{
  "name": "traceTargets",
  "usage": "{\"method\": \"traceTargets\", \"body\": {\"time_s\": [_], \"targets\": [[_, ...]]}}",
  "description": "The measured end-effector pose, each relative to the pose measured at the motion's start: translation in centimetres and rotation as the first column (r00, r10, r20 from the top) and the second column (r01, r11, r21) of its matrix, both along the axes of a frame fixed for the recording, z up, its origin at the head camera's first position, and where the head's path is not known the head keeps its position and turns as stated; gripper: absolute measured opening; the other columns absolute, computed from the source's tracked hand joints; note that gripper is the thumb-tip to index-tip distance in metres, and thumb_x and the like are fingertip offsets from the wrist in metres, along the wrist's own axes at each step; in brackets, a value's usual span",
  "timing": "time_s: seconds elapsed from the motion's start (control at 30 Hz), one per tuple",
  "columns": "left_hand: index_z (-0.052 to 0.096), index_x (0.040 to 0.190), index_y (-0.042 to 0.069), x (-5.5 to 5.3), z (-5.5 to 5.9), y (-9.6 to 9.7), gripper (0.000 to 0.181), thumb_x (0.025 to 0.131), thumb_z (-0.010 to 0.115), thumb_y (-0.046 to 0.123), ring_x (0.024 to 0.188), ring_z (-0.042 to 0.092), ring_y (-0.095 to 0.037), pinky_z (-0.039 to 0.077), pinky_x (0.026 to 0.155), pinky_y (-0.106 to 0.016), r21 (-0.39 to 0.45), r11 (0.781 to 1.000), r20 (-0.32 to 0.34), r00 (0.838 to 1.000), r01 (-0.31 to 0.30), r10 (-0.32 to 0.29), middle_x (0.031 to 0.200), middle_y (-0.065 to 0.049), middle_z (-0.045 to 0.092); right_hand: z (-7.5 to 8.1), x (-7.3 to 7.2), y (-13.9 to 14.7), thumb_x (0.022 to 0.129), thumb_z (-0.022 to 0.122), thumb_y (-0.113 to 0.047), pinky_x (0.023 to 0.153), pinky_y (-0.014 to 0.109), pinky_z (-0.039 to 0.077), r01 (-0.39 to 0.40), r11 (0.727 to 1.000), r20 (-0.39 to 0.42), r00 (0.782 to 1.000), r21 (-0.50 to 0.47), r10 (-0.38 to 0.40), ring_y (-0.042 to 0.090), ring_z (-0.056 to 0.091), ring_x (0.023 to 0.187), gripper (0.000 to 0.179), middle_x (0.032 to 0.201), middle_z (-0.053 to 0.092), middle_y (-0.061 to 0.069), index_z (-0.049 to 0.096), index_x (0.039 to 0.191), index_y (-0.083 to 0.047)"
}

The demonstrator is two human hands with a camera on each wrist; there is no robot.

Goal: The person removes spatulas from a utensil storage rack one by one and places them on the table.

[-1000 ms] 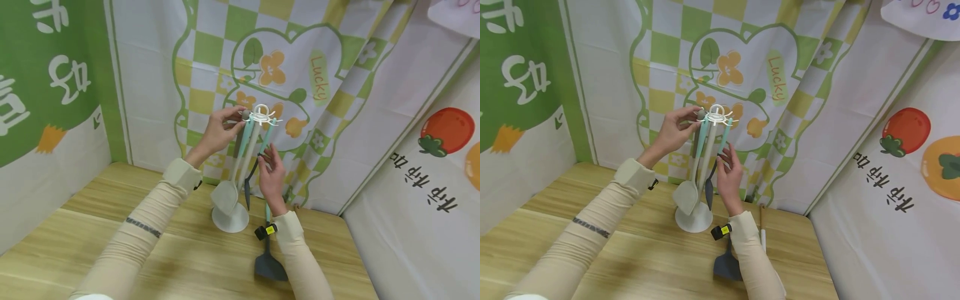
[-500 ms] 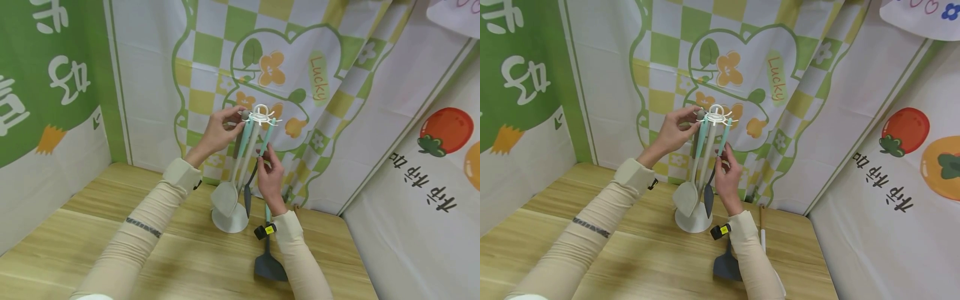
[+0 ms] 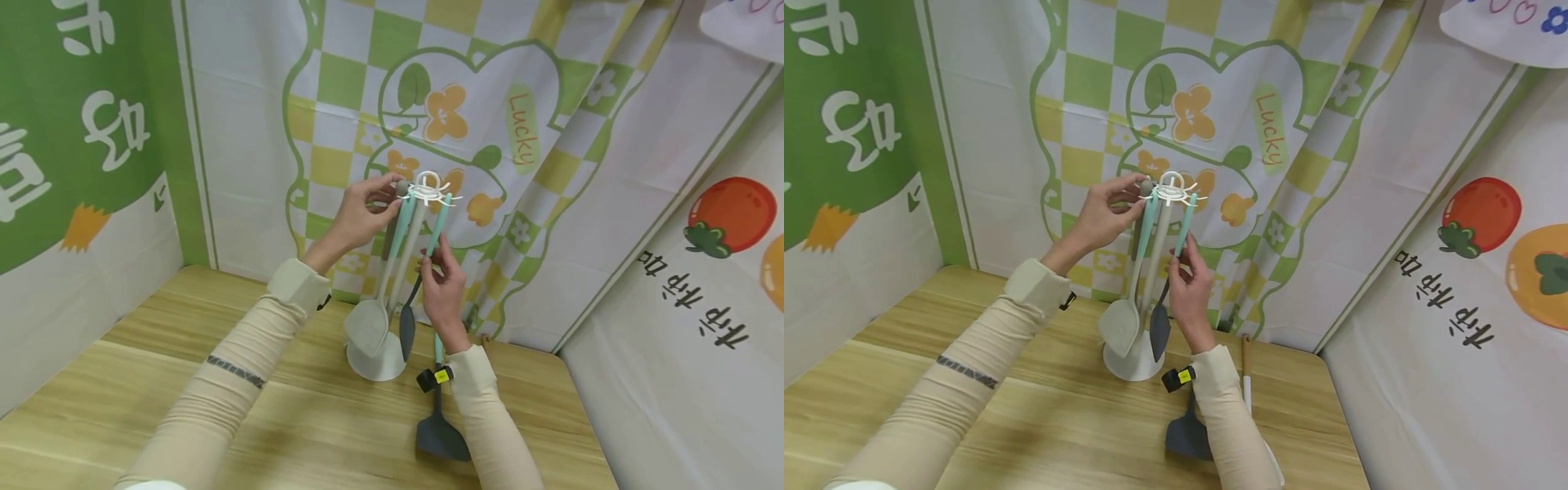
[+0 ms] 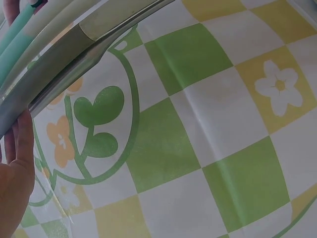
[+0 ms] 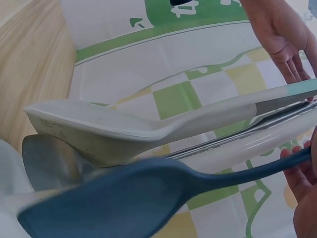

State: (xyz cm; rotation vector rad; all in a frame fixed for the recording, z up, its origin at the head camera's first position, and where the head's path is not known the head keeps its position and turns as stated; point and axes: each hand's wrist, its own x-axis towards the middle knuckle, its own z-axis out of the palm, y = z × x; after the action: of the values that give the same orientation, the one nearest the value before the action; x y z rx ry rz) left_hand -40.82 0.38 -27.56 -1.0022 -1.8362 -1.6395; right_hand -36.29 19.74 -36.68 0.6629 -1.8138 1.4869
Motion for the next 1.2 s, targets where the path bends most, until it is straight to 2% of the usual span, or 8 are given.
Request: {"method": "traceTargets", "body": {"time_s": [0.13, 0.23, 0.53, 0.67, 0.83, 1.0, 1.07, 1.2], "targets": [[0.063, 0.133, -0.004, 0.1, 0.0, 0.1, 0.037, 0.096, 0.064, -0.003, 0.098, 0.07, -0.033, 0.062, 0.089, -0.041, 0.008, 1.0, 0.0, 1.0, -0.002, 0.002, 0.11, -0.023, 0.067, 0.0, -0.2, 0.0, 0.103, 0.054, 0.002, 0.077, 0.033, 0.063, 0.001, 1.0, -0.002, 1.0, 0.021, -0.001, 0.046, 0.066, 0.094, 0.058, 0.118, 0.061, 0.036, 0.034, 0.157, -0.002], [0.063, 0.133, -0.005, 0.1, 0.1, 0.1, 0.037, 0.096, 0.064, -0.004, 0.097, 0.07, -0.033, 0.062, 0.089, -0.043, 0.016, 1.0, -0.002, 1.0, -0.001, 0.001, 0.11, -0.024, 0.067, 0.4, 0.0, -0.1, 0.101, 0.052, 0.007, 0.074, 0.03, 0.062, 0.002, 1.0, -0.001, 1.0, 0.024, -0.002, 0.05, 0.065, 0.092, 0.059, 0.12, 0.06, 0.038, 0.033, 0.157, 0.001], [0.062, 0.134, -0.005, 0.1, 0.1, 0.2, 0.038, 0.096, 0.063, -0.004, 0.096, 0.069, -0.032, 0.063, 0.087, -0.042, 0.012, 1.0, 0.012, 1.0, 0.007, -0.007, 0.109, -0.023, 0.066, 2.7, 2.5, -1.0, 0.1, 0.055, 0.009, 0.069, 0.035, 0.063, 0.021, 1.0, -0.016, 1.0, 0.015, -0.021, 0.052, 0.063, 0.084, 0.053, 0.113, 0.062, 0.038, 0.038, 0.15, 0.011], [0.061, 0.134, -0.005, 0.1, 0.1, 0.2, 0.038, 0.096, 0.063, -0.004, 0.096, 0.069, -0.033, 0.063, 0.086, -0.037, 0.004, 1.0, 0.013, 1.0, -0.002, 0.002, 0.109, -0.023, 0.066, 2.8, 2.5, -0.9, 0.101, 0.055, 0.007, 0.069, 0.034, 0.063, 0.026, 1.0, -0.002, 1.0, 0.008, -0.026, 0.051, 0.063, 0.084, 0.053, 0.113, 0.063, 0.037, 0.039, 0.151, 0.009], [0.061, 0.134, -0.005, 0.2, 0.2, 0.1, 0.038, 0.096, 0.063, -0.005, 0.095, 0.07, -0.033, 0.063, 0.086, -0.034, -0.002, 1.0, 0.006, 1.0, -0.005, 0.005, 0.108, -0.023, 0.066, 2.9, 2.4, -0.7, 0.1, 0.055, 0.008, 0.069, 0.039, 0.063, 0.027, 1.0, -0.03, 0.999, 0.002, -0.026, 0.054, 0.063, 0.081, 0.053, 0.112, 0.064, 0.036, 0.04, 0.151, 0.008], [0.061, 0.135, -0.005, 0.2, 0.2, 0.1, 0.039, 0.097, 0.063, -0.004, 0.096, 0.069, -0.034, 0.063, 0.086, -0.037, -0.008, 1.0, 0.001, 1.0, -0.008, 0.008, 0.108, -0.023, 0.066, 3.1, 2.6, -0.6, 0.1, 0.055, 0.008, 0.069, 0.041, 0.063, 0.026, 1.0, -0.04, 0.999, 0.011, -0.025, 0.054, 0.063, 0.079, 0.053, 0.112, 0.064, 0.037, 0.04, 0.151, 0.007], [0.061, 0.135, -0.005, 0.2, 0.2, 0.1, 0.038, 0.097, 0.063, -0.003, 0.097, 0.069, -0.034, 0.062, 0.087, -0.039, -0.012, 1.0, -0.003, 1.0, -0.013, 0.013, 0.109, -0.023, 0.066, 3.2, 2.7, -0.5, 0.101, 0.054, 0.008, 0.068, 0.039, 0.063, 0.034, 0.999, -0.042, 0.999, 0.022, -0.033, 0.047, 0.065, 0.078, 0.053, 0.112, 0.064, 0.036, 0.039, 0.151, 0.007], [0.061, 0.136, -0.005, 0.2, 0.1, 0.1, 0.038, 0.097, 0.062, -0.003, 0.098, 0.069, -0.034, 0.062, 0.088, -0.041, -0.019, 1.0, -0.009, 1.0, -0.018, 0.018, 0.11, -0.023, 0.066, 3.1, 2.8, -0.3, 0.1, 0.054, 0.011, 0.068, 0.033, 0.063, 0.051, 0.998, -0.07, 0.996, 0.037, -0.048, 0.017, 0.069, 0.076, 0.052, 0.111, 0.065, 0.034, 0.04, 0.15, 0.01]]}}
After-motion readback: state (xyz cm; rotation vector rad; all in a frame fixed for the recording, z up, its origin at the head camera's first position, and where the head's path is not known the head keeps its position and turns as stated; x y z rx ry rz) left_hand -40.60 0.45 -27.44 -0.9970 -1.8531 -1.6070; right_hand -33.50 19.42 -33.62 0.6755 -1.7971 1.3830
